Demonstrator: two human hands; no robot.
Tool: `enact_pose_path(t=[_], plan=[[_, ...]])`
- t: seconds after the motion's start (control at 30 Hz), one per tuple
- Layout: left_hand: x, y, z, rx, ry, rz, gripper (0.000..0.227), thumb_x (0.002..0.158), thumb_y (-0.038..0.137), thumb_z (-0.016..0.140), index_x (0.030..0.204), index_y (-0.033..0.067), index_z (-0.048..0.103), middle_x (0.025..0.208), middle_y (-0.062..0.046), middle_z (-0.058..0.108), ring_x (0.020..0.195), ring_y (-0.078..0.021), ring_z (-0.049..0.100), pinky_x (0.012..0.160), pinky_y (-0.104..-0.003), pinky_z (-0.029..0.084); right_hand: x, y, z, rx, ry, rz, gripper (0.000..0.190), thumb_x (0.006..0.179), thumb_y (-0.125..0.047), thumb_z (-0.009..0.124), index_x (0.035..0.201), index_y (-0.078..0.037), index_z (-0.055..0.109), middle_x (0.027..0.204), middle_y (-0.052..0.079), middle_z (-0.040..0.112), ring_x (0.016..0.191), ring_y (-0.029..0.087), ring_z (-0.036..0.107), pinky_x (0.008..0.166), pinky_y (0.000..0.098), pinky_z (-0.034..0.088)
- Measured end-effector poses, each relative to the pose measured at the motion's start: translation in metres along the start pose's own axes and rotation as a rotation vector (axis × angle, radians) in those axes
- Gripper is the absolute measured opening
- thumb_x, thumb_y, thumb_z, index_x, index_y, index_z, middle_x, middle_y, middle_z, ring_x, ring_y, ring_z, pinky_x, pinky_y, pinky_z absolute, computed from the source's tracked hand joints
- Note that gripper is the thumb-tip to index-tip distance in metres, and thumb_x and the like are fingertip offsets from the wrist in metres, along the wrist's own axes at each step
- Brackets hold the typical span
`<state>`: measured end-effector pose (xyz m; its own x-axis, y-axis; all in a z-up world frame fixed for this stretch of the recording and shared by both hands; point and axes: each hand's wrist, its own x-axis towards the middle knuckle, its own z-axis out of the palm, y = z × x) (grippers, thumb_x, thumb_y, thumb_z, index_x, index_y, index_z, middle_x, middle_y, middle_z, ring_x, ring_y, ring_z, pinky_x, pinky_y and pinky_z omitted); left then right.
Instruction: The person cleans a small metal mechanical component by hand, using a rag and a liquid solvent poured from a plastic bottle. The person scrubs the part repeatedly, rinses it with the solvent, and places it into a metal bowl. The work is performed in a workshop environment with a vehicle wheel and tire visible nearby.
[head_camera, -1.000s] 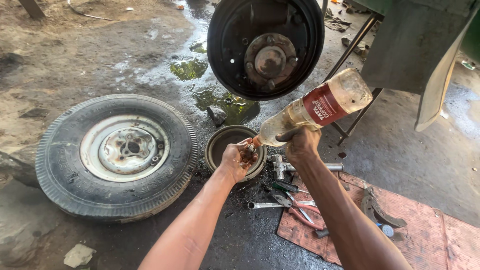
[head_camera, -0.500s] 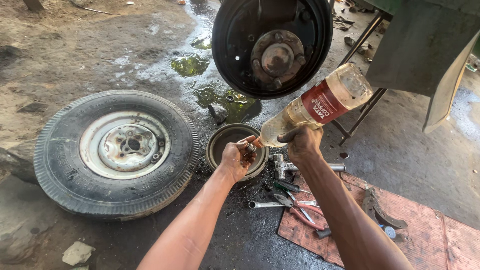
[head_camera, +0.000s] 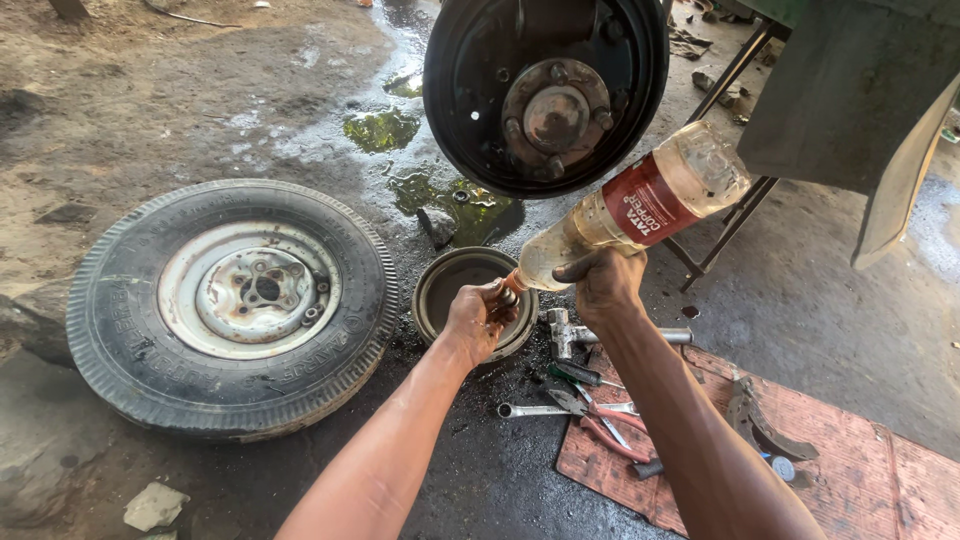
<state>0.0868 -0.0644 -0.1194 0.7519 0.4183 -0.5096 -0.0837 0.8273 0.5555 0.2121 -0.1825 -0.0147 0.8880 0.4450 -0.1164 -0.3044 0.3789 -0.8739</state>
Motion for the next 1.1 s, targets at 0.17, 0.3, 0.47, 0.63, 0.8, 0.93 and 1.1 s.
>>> enact_pose_path(t=[0.17, 0.3, 0.47, 0.63, 0.8, 0.93, 1.1], plan=[[-0.007, 0.001, 0.003, 0.053, -0.054, 0.049, 0.025, 0.103, 0.015, 0.045, 0.093, 0.0010, 0.064, 0.076, -0.007, 0.061, 0.064, -0.0164, 0.058, 0.062, -0.030, 0.054, 0.001, 0.000, -0.003, 0.015, 0.007, 0.029, 0.062, 0.059, 0.030, 0.053, 0.119, 0.012, 0.058, 0.128, 0.022, 0.058, 0.114, 0.044, 0.067, 0.072, 0.0433, 0.065], [-0.006, 0.003, 0.003, 0.015, -0.062, 0.043, 0.025, 0.103, 0.015, 0.046, 0.095, 0.0001, 0.064, 0.076, -0.007, 0.061, 0.063, -0.0156, 0.058, 0.061, -0.029, 0.054, -0.001, -0.001, -0.004, 0.024, -0.007, 0.021, 0.065, 0.060, 0.029, 0.049, 0.121, 0.009, 0.056, 0.126, 0.022, 0.057, 0.111, 0.046, 0.067, 0.067, 0.0447, 0.069], [0.000, -0.005, 0.003, -0.054, -0.009, -0.029, 0.026, 0.107, 0.008, 0.038, 0.102, -0.0020, 0.061, 0.080, -0.008, 0.062, 0.065, -0.0152, 0.059, 0.061, -0.028, 0.056, -0.003, -0.005, -0.002, 0.052, 0.006, -0.024, 0.072, 0.059, 0.030, 0.048, 0.125, 0.002, 0.053, 0.125, 0.019, 0.056, 0.114, 0.043, 0.063, 0.066, 0.0497, 0.065], [-0.002, -0.010, 0.008, 0.191, 0.062, -0.025, 0.036, 0.111, 0.030, 0.037, 0.092, 0.0077, 0.057, 0.063, 0.002, 0.049, 0.050, -0.0093, 0.044, 0.043, -0.026, 0.039, -0.009, -0.002, 0.005, 0.064, -0.048, 0.000, 0.074, 0.059, 0.031, 0.049, 0.127, 0.001, 0.054, 0.125, 0.018, 0.057, 0.115, 0.041, 0.064, 0.073, 0.0506, 0.064], [-0.020, -0.001, 0.025, 0.521, 0.071, 0.042, 0.037, 0.109, 0.029, 0.042, 0.088, 0.0111, 0.066, 0.062, 0.003, 0.051, 0.048, -0.0078, 0.041, 0.043, -0.027, 0.033, -0.002, 0.005, -0.005, 0.062, -0.043, 0.033, 0.073, 0.058, 0.030, 0.053, 0.126, 0.005, 0.056, 0.126, 0.017, 0.058, 0.117, 0.039, 0.067, 0.081, 0.0440, 0.065], [-0.025, 0.010, 0.034, 0.533, 0.192, 0.048, 0.042, 0.109, 0.037, 0.043, 0.085, 0.0108, 0.066, 0.064, 0.004, 0.052, 0.049, -0.0057, 0.039, 0.045, -0.023, 0.034, 0.009, 0.008, -0.009, 0.113, 0.100, 0.050, 0.070, 0.062, 0.029, 0.056, 0.127, 0.003, 0.055, 0.126, 0.013, 0.056, 0.124, 0.032, 0.060, 0.094, 0.0418, 0.064], [0.003, 0.011, 0.020, 0.310, -0.038, 0.074, 0.030, 0.109, 0.021, 0.042, 0.087, 0.0127, 0.060, 0.065, 0.000, 0.051, 0.053, -0.0135, 0.040, 0.047, -0.029, 0.036, 0.014, -0.001, -0.011, 0.299, 0.225, 0.198, 0.065, 0.067, 0.019, 0.060, 0.128, -0.002, 0.058, 0.128, 0.011, 0.067, 0.123, 0.021, 0.065, 0.109, 0.0388, 0.056]])
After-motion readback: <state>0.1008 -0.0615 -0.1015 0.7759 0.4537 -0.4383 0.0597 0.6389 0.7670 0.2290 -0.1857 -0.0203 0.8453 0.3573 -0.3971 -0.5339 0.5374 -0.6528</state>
